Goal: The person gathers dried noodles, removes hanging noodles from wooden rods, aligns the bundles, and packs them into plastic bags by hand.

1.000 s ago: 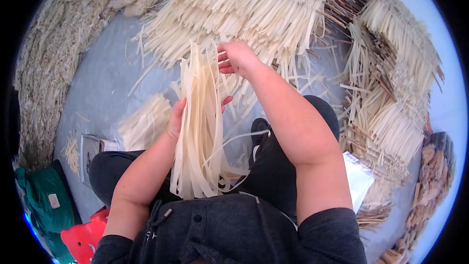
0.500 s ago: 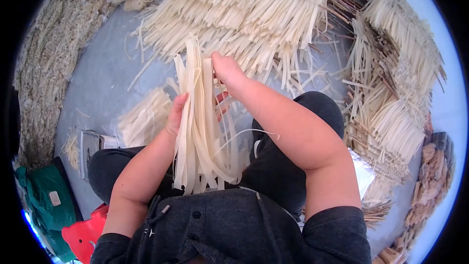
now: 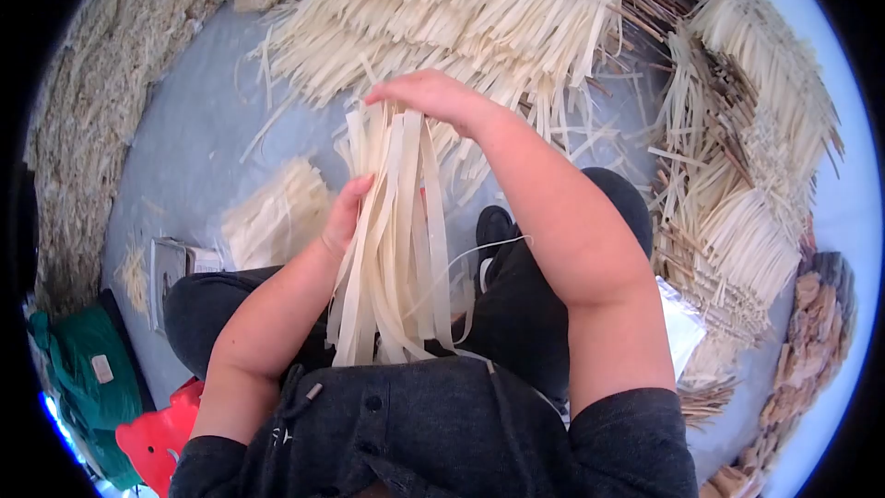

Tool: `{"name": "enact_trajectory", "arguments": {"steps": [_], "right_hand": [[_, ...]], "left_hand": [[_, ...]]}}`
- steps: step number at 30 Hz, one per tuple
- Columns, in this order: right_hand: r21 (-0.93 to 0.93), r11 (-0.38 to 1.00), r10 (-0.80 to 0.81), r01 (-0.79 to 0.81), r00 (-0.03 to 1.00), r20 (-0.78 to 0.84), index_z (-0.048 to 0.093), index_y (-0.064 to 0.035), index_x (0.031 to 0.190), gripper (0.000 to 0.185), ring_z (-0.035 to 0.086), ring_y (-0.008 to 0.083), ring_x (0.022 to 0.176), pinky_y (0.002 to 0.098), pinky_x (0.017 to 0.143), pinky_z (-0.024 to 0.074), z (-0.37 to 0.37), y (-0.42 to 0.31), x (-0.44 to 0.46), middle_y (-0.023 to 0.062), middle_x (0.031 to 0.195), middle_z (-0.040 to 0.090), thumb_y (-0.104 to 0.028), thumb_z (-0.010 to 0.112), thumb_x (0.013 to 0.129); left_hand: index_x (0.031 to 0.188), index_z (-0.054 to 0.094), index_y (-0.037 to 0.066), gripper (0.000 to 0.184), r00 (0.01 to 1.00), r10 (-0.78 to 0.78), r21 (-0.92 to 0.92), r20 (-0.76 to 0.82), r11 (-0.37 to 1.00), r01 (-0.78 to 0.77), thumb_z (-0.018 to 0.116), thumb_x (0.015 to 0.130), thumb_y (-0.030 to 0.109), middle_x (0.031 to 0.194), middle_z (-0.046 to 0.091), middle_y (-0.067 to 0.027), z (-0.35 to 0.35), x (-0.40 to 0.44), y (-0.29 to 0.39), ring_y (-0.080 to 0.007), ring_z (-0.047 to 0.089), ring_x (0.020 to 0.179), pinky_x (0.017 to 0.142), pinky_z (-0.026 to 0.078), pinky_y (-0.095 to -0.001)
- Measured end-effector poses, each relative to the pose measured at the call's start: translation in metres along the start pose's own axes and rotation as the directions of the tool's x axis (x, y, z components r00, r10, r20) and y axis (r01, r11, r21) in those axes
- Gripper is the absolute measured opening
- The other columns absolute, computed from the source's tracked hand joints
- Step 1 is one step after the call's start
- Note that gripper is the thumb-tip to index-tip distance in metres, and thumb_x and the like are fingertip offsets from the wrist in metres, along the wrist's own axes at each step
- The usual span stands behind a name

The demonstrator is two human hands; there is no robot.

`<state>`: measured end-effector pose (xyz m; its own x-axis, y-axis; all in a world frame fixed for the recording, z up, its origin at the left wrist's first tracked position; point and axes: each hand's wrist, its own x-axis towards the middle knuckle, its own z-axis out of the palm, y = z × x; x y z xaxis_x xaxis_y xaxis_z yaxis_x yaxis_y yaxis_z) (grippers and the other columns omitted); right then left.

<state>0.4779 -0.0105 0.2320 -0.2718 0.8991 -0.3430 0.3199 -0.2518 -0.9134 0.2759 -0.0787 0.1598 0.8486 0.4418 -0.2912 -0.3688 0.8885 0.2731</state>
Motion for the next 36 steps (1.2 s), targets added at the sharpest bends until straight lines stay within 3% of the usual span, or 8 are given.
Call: {"name": "enact_trajectory", "arguments": {"steps": [4,6,8,10,13,18,30,36], "right_hand": [[0.135,0.983,-0.061,0.127,0.909,-0.413,0.068,-0.0129,0.116,0.04,0.058,0.0196,0.106,0.0313,0.095,0.0417,-0.012,0.014,-0.002,0.0041,0.114,0.066,-0.04,0.054,0.09],[-0.194,0.952,0.181,-0.236,0.948,-0.262,0.065,-0.01,0.12,0.04,0.06,0.0234,0.107,0.0335,0.096,0.0425,-0.039,0.019,-0.017,0.0046,0.118,0.065,-0.036,0.056,0.09],[-0.755,0.646,0.363,-0.112,0.915,0.175,0.057,-0.0064,0.129,0.048,0.059,0.0262,0.11,0.036,0.1,0.0407,-0.04,0.032,-0.034,0.0075,0.121,0.064,-0.034,0.058,0.091],[-0.624,0.776,0.386,0.089,0.715,0.582,0.042,-0.0038,0.142,0.065,0.051,0.0279,0.125,0.0372,0.106,0.0368,-0.02,0.044,-0.058,0.0128,0.135,0.055,-0.038,0.06,0.09],[-0.238,0.969,0.211,-0.065,0.718,0.663,0.023,-0.0046,0.15,0.083,0.039,0.0294,0.135,0.0356,0.11,0.0324,0.02,0.036,-0.069,0.0192,0.146,0.041,-0.045,0.062,0.089],[-0.057,0.998,0.022,-0.022,1.0,0.002,0.013,0.0032,0.15,0.111,0.038,0.0343,0.135,0.0369,0.112,0.0302,0.081,0.012,-0.039,0.0258,0.145,0.037,-0.058,0.07,0.077],[-0.182,0.98,-0.093,0.078,0.993,-0.076,0.029,0.0062,0.141,0.112,0.05,0.0298,0.124,0.0361,0.103,0.0404,0.077,0.014,-0.008,0.0244,0.132,0.049,-0.046,0.086,0.06],[-0.037,0.989,-0.15,0.146,0.96,-0.238,0.041,0.0001,0.134,0.089,0.057,0.0224,0.113,0.0336,0.091,0.0496,0.093,-0.016,-0.016,0.0149,0.124,0.055,-0.024,0.087,0.061]], "left_hand": [[0.122,0.058,0.003,0.053,0.998,0.045,0.027,-0.042,0.999,-0.044,0.06,0.084,0.04,0.109,0.066,-0.014,-0.022,-0.003,0.005,-0.0253,0.065,0.098,0.089,0.052,-0.0388],[0.12,0.059,0.003,0.051,0.994,0.083,0.018,-0.065,0.996,-0.082,0.059,0.085,0.041,0.109,0.066,-0.0131,-0.024,-0.009,0.008,-0.0246,0.064,0.097,0.089,0.052,-0.0381],[0.118,0.06,0.004,0.049,0.987,0.129,0.008,-0.093,0.992,-0.129,0.058,0.086,0.041,0.109,0.066,-0.0122,-0.026,-0.016,0.014,-0.0238,0.064,0.096,0.088,0.052,-0.0374],[0.116,0.061,0.006,0.046,0.955,0.202,0.043,-0.218,0.979,-0.197,0.056,0.088,0.042,0.108,0.066,-0.0113,-0.031,-0.022,0.021,-0.0242,0.065,0.096,0.087,0.053,-0.0373],[0.117,0.06,0.006,0.046,0.92,0.296,0.042,-0.256,0.955,-0.295,0.056,0.089,0.042,0.106,0.066,-0.0116,-0.02,-0.031,0.034,-0.0255,0.064,0.097,0.087,0.052,-0.0383],[0.126,0.052,0.002,0.05,0.868,0.413,0.124,-0.276,0.911,-0.394,0.062,0.09,0.035,0.113,0.063,-0.0137,-0.028,0.003,0.04,-0.0265,0.062,0.102,0.088,0.052,-0.0396],[0.131,0.046,-0.002,0.066,0.852,0.464,0.417,-0.243,0.843,-0.34,0.07,0.084,0.038,0.122,0.057,-0.0162,0.022,0.001,0.057,-0.0252,0.058,0.109,0.092,0.049,-0.0366],[0.135,0.043,-0.003,0.076,0.772,0.628,0.773,-0.094,0.535,-0.341,0.071,0.083,0.044,0.126,0.055,-0.0166,0.047,-0.01,0.067,-0.0226,0.053,0.117,0.098,0.043,-0.0344]]}}
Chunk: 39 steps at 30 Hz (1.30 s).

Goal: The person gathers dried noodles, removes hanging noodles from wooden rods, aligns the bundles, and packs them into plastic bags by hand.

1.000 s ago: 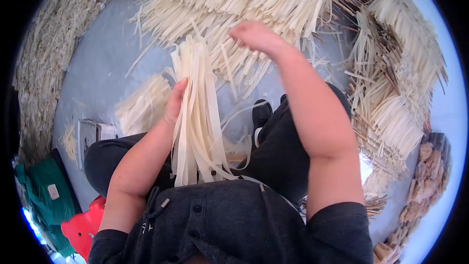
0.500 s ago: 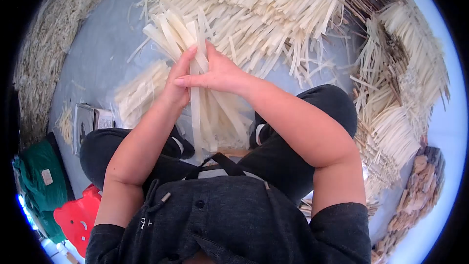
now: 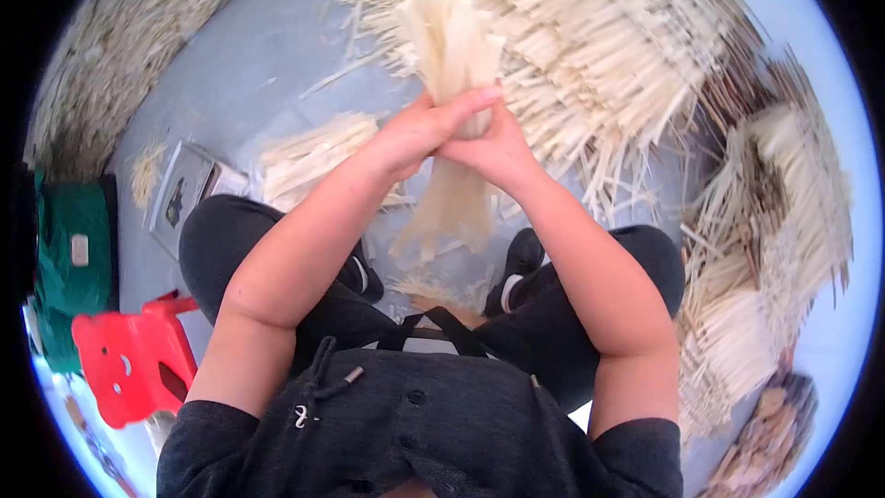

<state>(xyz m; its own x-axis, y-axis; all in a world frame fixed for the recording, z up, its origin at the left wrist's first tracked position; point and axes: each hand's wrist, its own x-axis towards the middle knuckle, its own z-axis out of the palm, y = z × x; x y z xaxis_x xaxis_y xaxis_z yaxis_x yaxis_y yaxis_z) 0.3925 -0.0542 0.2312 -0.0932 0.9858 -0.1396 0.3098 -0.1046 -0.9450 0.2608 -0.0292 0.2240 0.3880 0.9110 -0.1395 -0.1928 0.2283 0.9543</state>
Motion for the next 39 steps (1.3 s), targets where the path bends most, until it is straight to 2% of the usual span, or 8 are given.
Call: {"name": "enact_trajectory", "arguments": {"steps": [8,13,17,22,31,34,36,39], "right_hand": [[0.146,0.945,-0.307,0.294,0.948,0.081,0.057,-0.0016,0.113,0.042,0.061,0.0135,0.093,0.031,0.076,0.0518,0.009,-0.073,-0.002,0.0054,0.101,0.063,-0.008,0.072,0.074],[0.243,0.912,-0.356,0.33,0.932,0.07,0.044,-0.004,0.126,0.069,0.06,0.0193,0.096,0.0329,0.083,0.0504,0.014,-0.074,0.019,0.0105,0.106,0.06,-0.012,0.078,0.066],[0.074,0.969,-0.238,0.234,0.97,0.056,0.043,-0.0032,0.131,0.076,0.06,0.0203,0.097,0.0328,0.085,0.0495,0.013,-0.048,0.056,0.0109,0.108,0.061,-0.012,0.078,0.064],[-0.048,0.995,-0.083,0.088,0.991,0.104,0.041,-0.0015,0.135,0.083,0.06,0.0215,0.099,0.033,0.087,0.0487,0.031,0.0,0.101,0.0131,0.111,0.061,-0.015,0.077,0.061],[-0.308,0.951,0.11,-0.019,0.953,0.282,0.038,-0.0075,0.138,0.088,0.062,0.0295,0.102,0.0344,0.091,0.0482,0.09,0.08,0.173,0.0179,0.113,0.063,-0.02,0.075,0.059],[-0.318,0.948,0.12,0.014,0.909,0.399,0.036,-0.0079,0.14,0.091,0.062,0.0314,0.102,0.0352,0.091,0.0484,0.113,0.1,0.197,0.0197,0.111,0.063,-0.021,0.074,0.059],[-0.301,0.953,0.132,0.019,0.871,0.473,0.034,-0.0084,0.142,0.092,0.063,0.0318,0.101,0.0356,0.091,0.0484,0.132,0.109,0.209,0.0202,0.111,0.064,-0.021,0.074,0.059],[-0.36,0.932,0.197,0.033,0.788,0.583,0.032,-0.0096,0.144,0.096,0.063,0.0334,0.101,0.0371,0.091,0.0485,0.157,0.123,0.219,0.0212,0.11,0.064,-0.023,0.074,0.059]], "left_hand": [[0.135,0.044,-0.004,0.077,0.945,0.208,0.008,0.252,0.976,-0.217,0.072,0.082,0.044,0.129,0.052,-0.0183,-0.015,-0.031,0.081,-0.0237,0.051,0.119,0.096,0.045,-0.0365],[0.139,0.044,-0.001,0.084,0.943,-0.139,0.668,0.301,0.737,-0.105,0.07,0.08,0.052,0.139,0.047,-0.0188,-0.08,-0.048,0.139,-0.0272,0.049,0.125,0.097,0.047,-0.0374],[0.124,0.058,0.002,0.058,0.961,-0.214,0.594,0.175,0.801,0.07,0.065,0.087,0.045,0.121,0.06,-0.0115,-0.152,-0.027,0.119,-0.0215,0.058,0.109,0.087,0.052,-0.0323],[0.09,0.063,0.006,0.034,0.915,-0.36,0.452,-0.18,0.796,0.402,0.064,0.089,0.04,0.08,0.058,-0.0008,-0.248,0.021,-0.008,-0.0099,0.055,0.068,0.064,0.052,-0.0252],[0.092,0.06,0.005,0.042,0.888,-0.206,0.865,-0.411,0.219,0.451,0.071,0.082,0.044,0.079,0.061,-0.0085,-0.3,0.031,-0.192,-0.0158,0.063,0.074,0.062,0.05,-0.0265],[0.097,0.059,0.007,0.033,0.868,-0.354,0.736,-0.349,0.469,0.487,0.069,0.085,0.037,0.081,0.061,-0.0059,-0.326,0.022,-0.201,-0.0136,0.062,0.079,0.066,0.049,-0.0244],[0.105,0.058,0.006,0.029,0.808,-0.509,0.174,-0.297,0.803,0.57,0.067,0.087,0.026,0.089,0.063,-0.0036,-0.337,0.011,-0.202,-0.016,0.062,0.081,0.075,0.052,-0.0298],[0.108,0.059,0.006,0.02,0.777,-0.488,-0.449,-0.399,0.842,0.298,0.062,0.091,0.015,0.085,0.059,0.0021,-0.336,-0.007,-0.197,-0.0095,0.058,0.076,0.072,0.052,-0.0248]]}}
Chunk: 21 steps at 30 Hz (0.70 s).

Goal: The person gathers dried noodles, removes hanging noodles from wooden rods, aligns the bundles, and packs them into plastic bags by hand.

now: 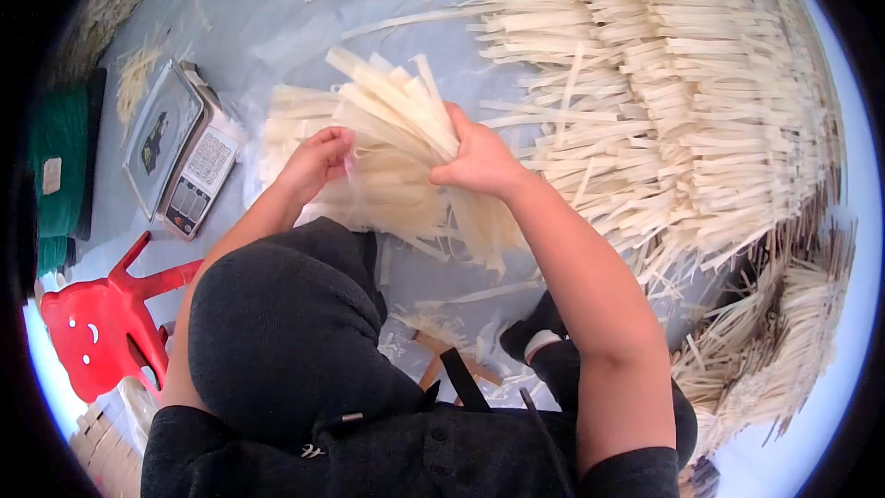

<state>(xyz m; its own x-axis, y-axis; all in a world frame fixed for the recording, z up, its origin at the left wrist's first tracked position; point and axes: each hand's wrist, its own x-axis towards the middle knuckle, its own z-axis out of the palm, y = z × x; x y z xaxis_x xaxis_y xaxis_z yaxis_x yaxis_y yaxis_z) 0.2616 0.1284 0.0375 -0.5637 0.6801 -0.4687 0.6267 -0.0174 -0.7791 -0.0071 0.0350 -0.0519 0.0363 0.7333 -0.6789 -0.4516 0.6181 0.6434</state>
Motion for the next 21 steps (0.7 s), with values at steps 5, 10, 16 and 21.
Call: {"name": "enact_trajectory", "arguments": {"steps": [5,10,16,21], "right_hand": [[-0.337,0.941,0.105,-0.039,0.978,0.18,0.031,-0.0116,0.144,0.097,0.062,0.037,0.101,0.0402,0.089,0.0492,0.023,0.031,0.017,0.0225,0.112,0.064,-0.026,0.075,0.059],[-0.429,0.901,0.165,-0.06,0.964,0.211,0.032,-0.0165,0.144,0.095,0.063,0.0367,0.099,0.0413,0.086,0.0497,0.026,0.034,0.016,0.0204,0.107,0.064,-0.026,0.076,0.059],[-0.496,0.868,0.09,0.023,0.975,0.202,0.031,-0.0187,0.143,0.095,0.063,0.0392,0.093,0.0435,0.082,0.05,0.022,0.033,0.013,0.0221,0.099,0.065,-0.025,0.075,0.06],[-0.619,0.784,0.165,0.041,0.948,0.271,0.032,-0.0191,0.144,0.094,0.063,0.0379,0.093,0.0433,0.081,0.05,0.008,0.004,0.019,0.0205,0.098,0.066,-0.027,0.076,0.06]], "left_hand": [[0.117,0.058,0.005,0.026,0.992,0.089,-0.425,-0.089,0.898,-0.118,0.061,0.092,0.012,0.082,0.057,0.0022,-0.014,-0.003,-0.011,-0.0087,0.056,0.072,0.069,0.05,-0.0227],[0.121,0.057,0.004,0.03,0.989,0.139,-0.494,-0.052,0.857,-0.146,0.059,0.092,0.011,0.082,0.057,0.002,-0.018,-0.003,-0.015,-0.0085,0.056,0.072,0.067,0.05,-0.0214],[0.116,0.062,0.008,0.024,0.957,0.153,-0.182,-0.248,0.962,-0.201,0.06,0.092,0.012,0.081,0.057,0.0034,0.01,-0.022,0.008,-0.0064,0.054,0.07,0.065,0.05,-0.022],[0.112,0.064,0.006,0.021,0.933,0.339,0.314,0.12,0.878,-0.36,0.061,0.093,0.014,0.08,0.056,0.004,0.029,-0.037,0.018,-0.0031,0.053,0.072,0.066,0.053,-0.0228]]}}
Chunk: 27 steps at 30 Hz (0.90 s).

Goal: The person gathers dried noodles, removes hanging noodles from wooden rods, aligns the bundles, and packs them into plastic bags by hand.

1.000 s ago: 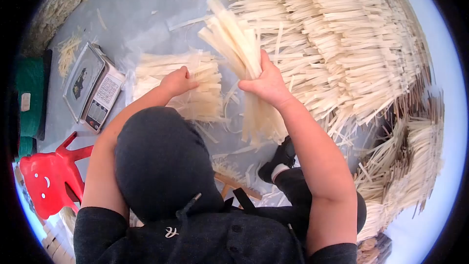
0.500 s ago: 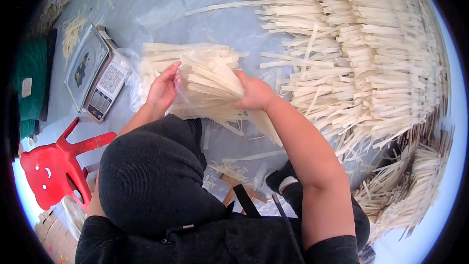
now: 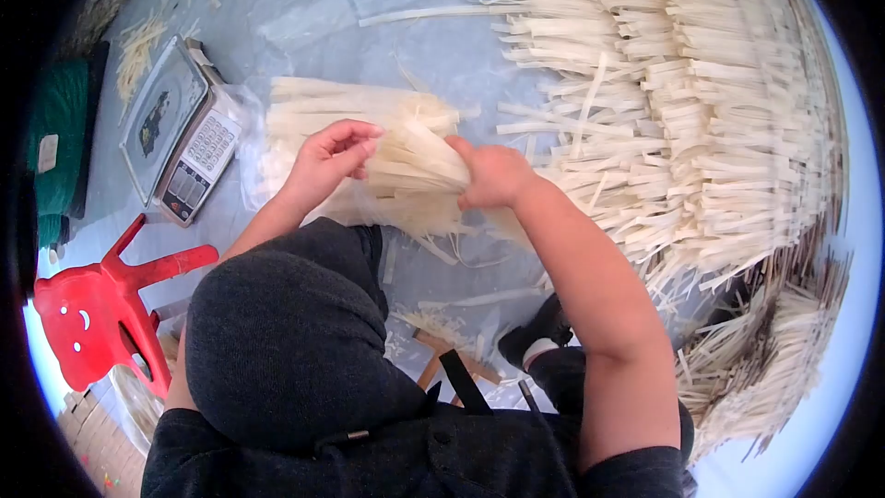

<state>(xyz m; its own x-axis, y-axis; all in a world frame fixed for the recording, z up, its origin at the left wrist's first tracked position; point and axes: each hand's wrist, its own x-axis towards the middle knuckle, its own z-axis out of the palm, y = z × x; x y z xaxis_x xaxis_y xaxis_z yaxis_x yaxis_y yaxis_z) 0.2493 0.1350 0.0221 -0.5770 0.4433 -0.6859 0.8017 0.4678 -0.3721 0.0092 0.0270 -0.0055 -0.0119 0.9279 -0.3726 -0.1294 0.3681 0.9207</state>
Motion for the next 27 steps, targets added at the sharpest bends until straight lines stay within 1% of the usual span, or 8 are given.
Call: {"name": "enact_trajectory", "arguments": {"steps": [7,10,14,16,19,22,24,27], "right_hand": [[-0.127,0.992,-0.002,0.001,1.0,-0.006,0.036,-0.0101,0.133,0.083,0.064,0.036,0.093,0.0429,0.079,0.05,-0.035,-0.028,0.015,0.019,0.095,0.067,-0.026,0.076,0.062],[-0.237,0.971,0.022,-0.014,0.999,0.032,0.039,-0.007,0.125,0.075,0.064,0.0355,0.092,0.043,0.078,0.05,-0.02,-0.043,0.015,0.0185,0.093,0.066,-0.026,0.075,0.062],[-0.228,0.973,-0.024,0.04,0.997,0.074,0.043,-0.003,0.117,0.069,0.064,0.0342,0.093,0.0419,0.079,0.0511,-0.039,-0.057,0.01,0.018,0.097,0.067,-0.027,0.079,0.063],[-0.241,0.956,-0.175,0.165,0.984,-0.02,0.045,-0.0029,0.117,0.068,0.064,0.0362,0.091,0.0429,0.078,0.0513,-0.048,-0.062,0.016,0.0168,0.094,0.067,-0.026,0.078,0.063],[-0.109,0.973,-0.213,0.202,0.973,-0.095,0.05,-0.0025,0.117,0.065,0.062,0.0347,0.098,0.0435,0.085,0.0485,-0.033,-0.065,0.037,0.0167,0.099,0.065,-0.027,0.078,0.064],[-0.097,0.93,-0.366,0.354,0.879,-0.305,0.053,-0.0029,0.121,0.068,0.057,0.0318,0.11,0.0456,0.099,0.0399,-0.009,-0.053,0.054,0.0168,0.111,0.061,-0.033,0.078,0.066],[-0.211,0.928,-0.361,0.306,0.877,-0.317,0.054,-0.0034,0.122,0.068,0.054,0.0307,0.115,0.0475,0.105,0.0334,0.01,-0.05,0.062,0.0166,0.117,0.059,-0.036,0.077,0.067],[-0.289,0.92,-0.359,0.266,0.866,-0.347,0.056,-0.0042,0.125,0.07,0.051,0.0293,0.121,0.0506,0.111,0.0238,0.004,-0.042,0.049,0.0163,0.126,0.056,-0.041,0.075,0.07]], "left_hand": [[0.113,0.063,0.005,0.021,1.0,0.011,-0.031,-0.008,0.999,-0.011,0.06,0.093,0.01,0.087,0.056,0.0023,0.008,-0.003,0.022,-0.0037,0.053,0.075,0.068,0.053,-0.0235],[0.114,0.063,0.004,0.021,0.99,-0.091,-0.17,-0.106,0.983,0.072,0.06,0.093,0.01,0.091,0.056,0.0019,0.007,-0.006,0.017,-0.0042,0.053,0.076,0.069,0.054,-0.0238],[0.119,0.062,0.006,0.027,0.997,0.059,-0.059,0.057,0.997,-0.056,0.061,0.093,0.01,0.093,0.058,0.0012,0.007,-0.004,0.005,-0.0063,0.055,0.08,0.072,0.052,-0.0234],[0.119,0.062,0.005,0.027,0.991,0.099,0.004,0.091,0.995,-0.1,0.061,0.093,0.009,0.092,0.058,0.0008,0.01,-0.006,0.01,-0.0065,0.055,0.079,0.071,0.051,-0.0232],[0.118,0.062,0.003,0.027,0.946,0.298,0.1,0.126,0.945,-0.311,0.063,0.091,0.008,0.09,0.059,0.0,0.01,-0.004,0.016,-0.0066,0.055,0.076,0.07,0.05,-0.0233],[0.119,0.062,0.004,0.027,0.975,0.206,0.026,0.086,0.978,-0.209,0.062,0.092,0.009,0.086,0.059,0.0009,0.009,-0.003,0.007,-0.0065,0.055,0.074,0.069,0.049,-0.0232],[0.119,0.063,0.005,0.027,0.999,-0.021,-0.072,0.049,0.997,0.025,0.061,0.093,0.01,0.084,0.06,0.0019,0.011,0.0,0.0,-0.0063,0.055,0.073,0.068,0.049,-0.0228],[0.119,0.063,0.006,0.026,0.996,-0.08,0.029,0.035,0.996,0.079,0.061,0.093,0.012,0.082,0.059,0.0028,0.01,0.002,-0.006,-0.0058,0.055,0.072,0.066,0.048,-0.0222]]}}
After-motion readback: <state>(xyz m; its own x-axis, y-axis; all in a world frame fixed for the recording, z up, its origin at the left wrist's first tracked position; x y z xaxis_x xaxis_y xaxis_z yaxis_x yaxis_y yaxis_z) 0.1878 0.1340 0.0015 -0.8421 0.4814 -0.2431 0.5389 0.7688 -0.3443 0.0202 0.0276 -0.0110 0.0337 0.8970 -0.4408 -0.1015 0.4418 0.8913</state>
